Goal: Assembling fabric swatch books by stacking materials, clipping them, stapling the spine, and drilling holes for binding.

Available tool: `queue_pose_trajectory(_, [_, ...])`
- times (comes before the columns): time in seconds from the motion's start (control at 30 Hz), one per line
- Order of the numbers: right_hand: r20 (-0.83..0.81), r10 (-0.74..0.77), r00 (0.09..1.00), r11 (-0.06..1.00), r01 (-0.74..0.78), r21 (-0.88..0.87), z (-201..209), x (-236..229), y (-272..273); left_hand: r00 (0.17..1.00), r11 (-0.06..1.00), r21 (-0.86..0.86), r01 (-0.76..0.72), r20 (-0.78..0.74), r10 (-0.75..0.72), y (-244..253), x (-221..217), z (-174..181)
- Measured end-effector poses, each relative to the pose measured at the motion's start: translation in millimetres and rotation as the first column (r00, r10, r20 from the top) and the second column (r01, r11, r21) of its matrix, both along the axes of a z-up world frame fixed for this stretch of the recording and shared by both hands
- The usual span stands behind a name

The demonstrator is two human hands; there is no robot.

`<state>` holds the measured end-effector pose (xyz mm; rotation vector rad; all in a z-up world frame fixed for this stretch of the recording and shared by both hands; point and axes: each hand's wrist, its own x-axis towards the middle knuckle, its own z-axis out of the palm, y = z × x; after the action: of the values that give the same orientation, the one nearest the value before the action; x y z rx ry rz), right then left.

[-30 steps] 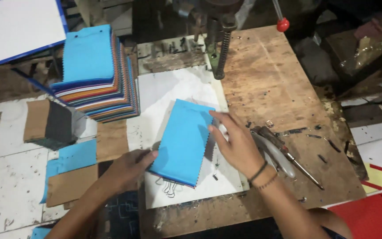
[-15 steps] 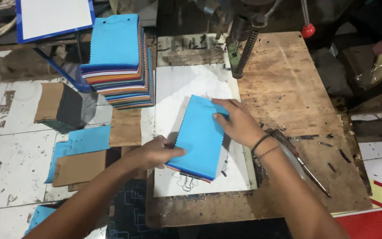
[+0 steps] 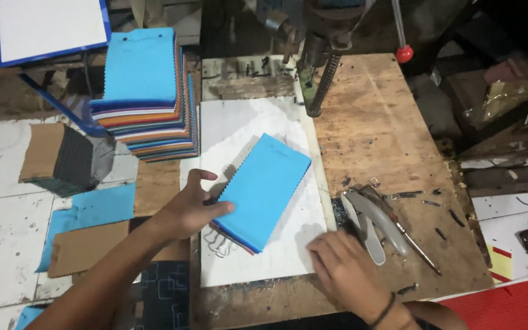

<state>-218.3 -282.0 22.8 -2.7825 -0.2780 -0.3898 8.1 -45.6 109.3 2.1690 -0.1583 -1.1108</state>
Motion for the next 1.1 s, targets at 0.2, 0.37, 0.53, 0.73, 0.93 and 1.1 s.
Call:
queue_pose_trajectory(0.2, [-0.231,-0.292,0.928,0.939,0.325,0.115,59,32,-22,0.989,0.991,-0.039,-0.127,-0.084,0.124,8,-3,8])
queue_pose_trajectory(0.37, [-0.391,-0.293,0.873,0.915,0.375,0.152,80,131,-44,0.969,0.969,-0.022,-0.246,0.021,0.247,27,-27,15])
queue_pose_trajectory(0.53, [-0.614,-0.173,0.77,0.912,0.361,0.195,69,207,-57,0.826,0.795,-0.226,-0.563,-0.166,0.538,41,-50,-25])
queue_pose_trajectory(0.73, [-0.764,-0.072,0.641,0.914,0.349,0.206,73,217,-66,0.755,0.711,-0.254,-0.656,-0.224,0.616,26,-56,-28])
queue_pose_trajectory(0.93, [-0.838,-0.197,0.508,0.899,0.435,0.052,102,194,-72,0.857,0.854,-0.095,-0.511,-0.133,0.498,8,-38,-1])
queue_pose_trajectory(1.1, [-0.832,-0.226,0.506,0.793,0.591,0.144,98,179,-95,0.894,0.822,-0.36,-0.442,-0.106,0.435,-15,-10,-40])
